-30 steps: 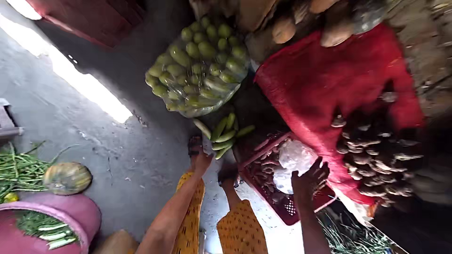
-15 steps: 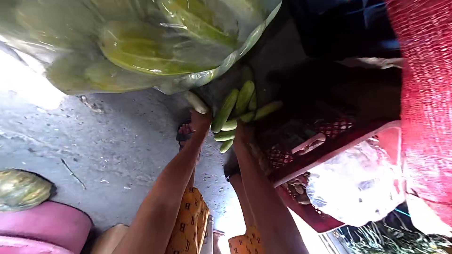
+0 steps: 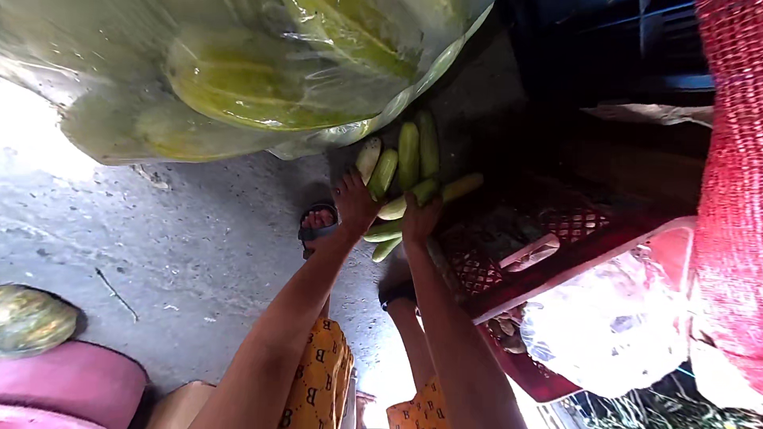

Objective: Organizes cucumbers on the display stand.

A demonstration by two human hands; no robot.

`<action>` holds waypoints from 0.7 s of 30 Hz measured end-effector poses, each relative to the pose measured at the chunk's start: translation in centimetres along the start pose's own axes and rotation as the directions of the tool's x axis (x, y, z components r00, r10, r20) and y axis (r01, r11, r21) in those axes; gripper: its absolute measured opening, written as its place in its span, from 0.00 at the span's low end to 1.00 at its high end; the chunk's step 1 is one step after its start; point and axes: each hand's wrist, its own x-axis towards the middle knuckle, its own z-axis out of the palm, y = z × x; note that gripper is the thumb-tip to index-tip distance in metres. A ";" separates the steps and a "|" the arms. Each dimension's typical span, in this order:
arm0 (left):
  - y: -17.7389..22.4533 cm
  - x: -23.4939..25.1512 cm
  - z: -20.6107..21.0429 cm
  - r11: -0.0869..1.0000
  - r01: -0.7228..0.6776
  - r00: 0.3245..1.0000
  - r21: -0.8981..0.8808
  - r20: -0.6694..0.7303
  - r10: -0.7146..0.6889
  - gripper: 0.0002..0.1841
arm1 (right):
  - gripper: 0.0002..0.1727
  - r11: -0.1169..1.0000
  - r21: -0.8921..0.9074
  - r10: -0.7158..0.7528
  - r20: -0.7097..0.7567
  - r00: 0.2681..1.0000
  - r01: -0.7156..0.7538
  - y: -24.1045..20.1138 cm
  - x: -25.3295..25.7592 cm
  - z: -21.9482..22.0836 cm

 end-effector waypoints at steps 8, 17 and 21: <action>0.4 1.5 0.8 0.998 0.064 0.998 0.012 0.008 -0.064 0.70 | 0.40 0.970 0.169 -0.193 0.105 0.976 0.174 -5.1 7.6 -4.5; 1.0 2.0 -0.2 0.893 0.219 0.975 -0.393 0.107 -0.193 0.61 | 0.45 0.948 0.257 -0.258 0.266 0.929 0.190 -2.9 10.4 -2.8; -0.7 3.7 -1.4 0.863 0.269 0.954 -0.427 0.239 -0.180 0.51 | 0.38 0.965 0.241 -0.188 0.351 0.917 0.106 -2.7 10.6 -3.6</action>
